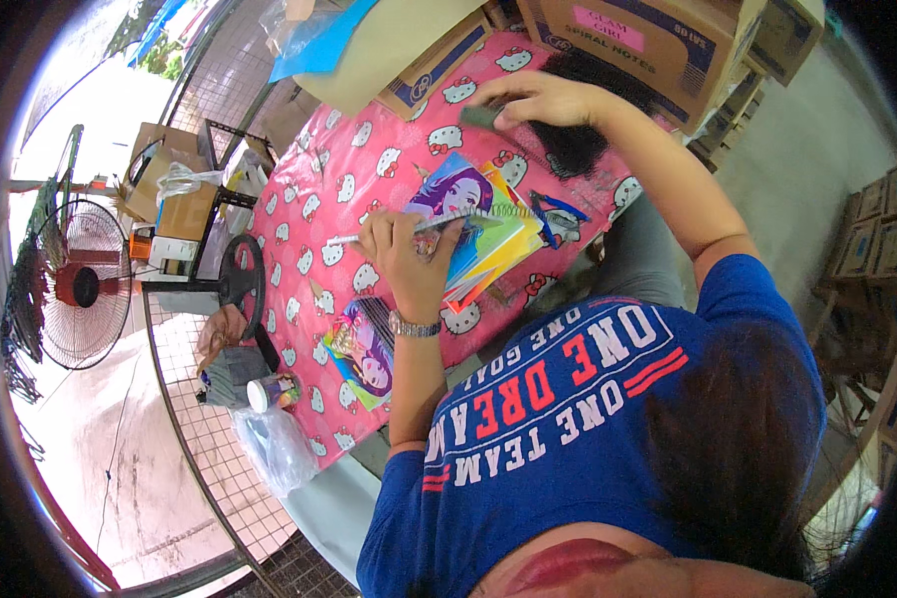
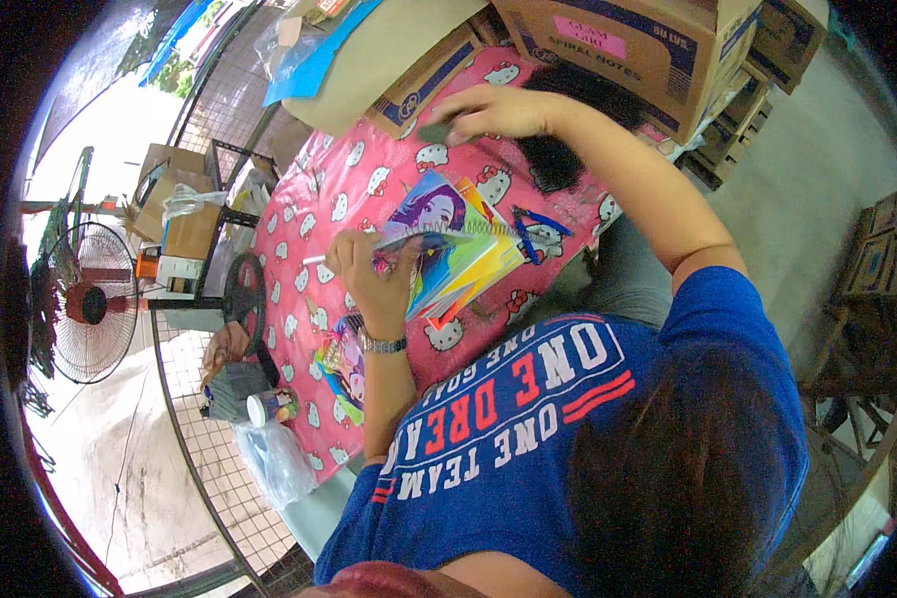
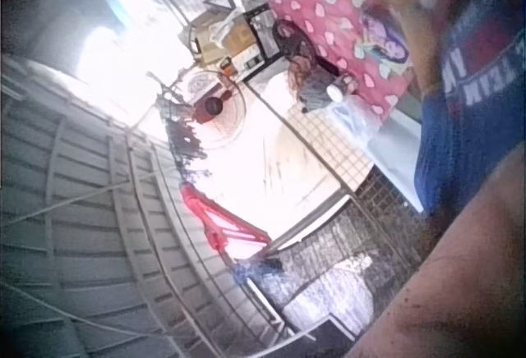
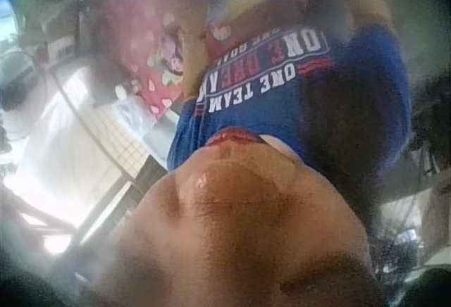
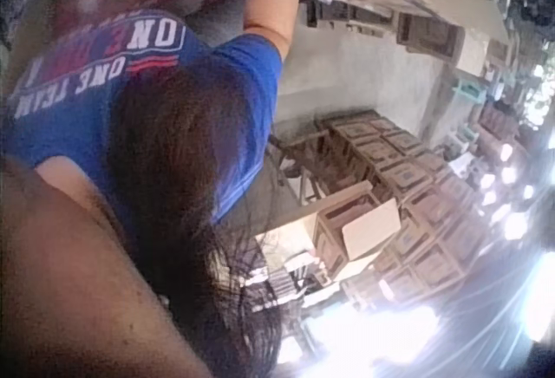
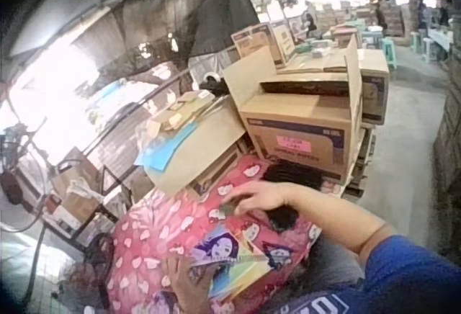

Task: The person removes the plastic spiral coils from several spiral notebooks by untwisting them with their hands and pulls the covers and pages apart.

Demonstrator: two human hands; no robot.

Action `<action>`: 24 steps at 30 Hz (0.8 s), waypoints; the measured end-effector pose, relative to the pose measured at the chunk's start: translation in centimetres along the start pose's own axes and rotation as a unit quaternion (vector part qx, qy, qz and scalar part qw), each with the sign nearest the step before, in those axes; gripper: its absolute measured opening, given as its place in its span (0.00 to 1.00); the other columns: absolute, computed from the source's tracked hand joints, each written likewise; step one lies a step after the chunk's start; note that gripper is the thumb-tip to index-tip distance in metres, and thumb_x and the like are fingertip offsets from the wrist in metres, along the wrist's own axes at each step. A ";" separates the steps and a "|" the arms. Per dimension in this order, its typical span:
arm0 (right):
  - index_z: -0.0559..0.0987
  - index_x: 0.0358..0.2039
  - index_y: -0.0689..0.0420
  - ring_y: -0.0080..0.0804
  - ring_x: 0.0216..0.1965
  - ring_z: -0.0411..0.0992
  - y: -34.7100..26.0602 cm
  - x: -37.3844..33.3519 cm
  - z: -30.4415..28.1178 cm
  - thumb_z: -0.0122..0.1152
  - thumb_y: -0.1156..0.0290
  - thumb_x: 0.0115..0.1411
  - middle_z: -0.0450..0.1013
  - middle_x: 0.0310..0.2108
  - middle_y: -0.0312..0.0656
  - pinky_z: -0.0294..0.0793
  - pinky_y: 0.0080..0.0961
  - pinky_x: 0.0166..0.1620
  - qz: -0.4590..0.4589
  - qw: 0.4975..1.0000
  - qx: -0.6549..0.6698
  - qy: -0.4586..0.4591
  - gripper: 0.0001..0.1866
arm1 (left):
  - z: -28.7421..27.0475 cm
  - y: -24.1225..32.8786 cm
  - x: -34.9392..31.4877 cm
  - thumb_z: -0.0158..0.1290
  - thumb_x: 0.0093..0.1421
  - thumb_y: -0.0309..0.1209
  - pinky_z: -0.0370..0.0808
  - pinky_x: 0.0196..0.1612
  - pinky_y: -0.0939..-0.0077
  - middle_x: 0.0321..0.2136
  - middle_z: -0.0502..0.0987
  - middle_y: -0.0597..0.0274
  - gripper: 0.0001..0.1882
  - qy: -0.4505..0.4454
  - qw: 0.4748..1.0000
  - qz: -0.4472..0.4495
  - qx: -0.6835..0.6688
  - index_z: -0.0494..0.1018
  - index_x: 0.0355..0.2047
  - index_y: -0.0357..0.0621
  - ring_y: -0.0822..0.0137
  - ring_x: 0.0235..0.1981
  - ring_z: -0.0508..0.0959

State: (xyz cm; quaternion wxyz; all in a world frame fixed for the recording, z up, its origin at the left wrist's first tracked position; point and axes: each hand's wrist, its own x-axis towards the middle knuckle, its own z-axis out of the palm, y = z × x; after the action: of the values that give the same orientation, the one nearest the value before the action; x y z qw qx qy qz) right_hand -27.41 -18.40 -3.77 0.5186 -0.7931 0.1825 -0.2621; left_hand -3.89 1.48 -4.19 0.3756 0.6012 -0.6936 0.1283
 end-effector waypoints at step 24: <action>0.73 0.51 0.62 0.27 0.46 0.68 -5.6 2.7 3.3 0.63 0.50 0.47 0.71 0.49 0.39 0.67 0.25 0.51 0.068 0.968 0.003 -0.242 0.35 | -0.4 -0.3 3.5 0.68 0.41 0.38 0.59 0.50 0.58 0.33 0.72 0.61 0.22 -0.096 0.995 0.022 -0.030 0.72 0.32 0.44 0.57 0.42 0.69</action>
State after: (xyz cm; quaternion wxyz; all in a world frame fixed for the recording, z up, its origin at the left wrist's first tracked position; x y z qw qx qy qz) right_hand -23.15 -15.34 0.96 0.5659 -0.8173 0.1046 -0.0271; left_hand -3.47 -0.92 -1.64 0.3224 0.5837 -0.7431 0.0569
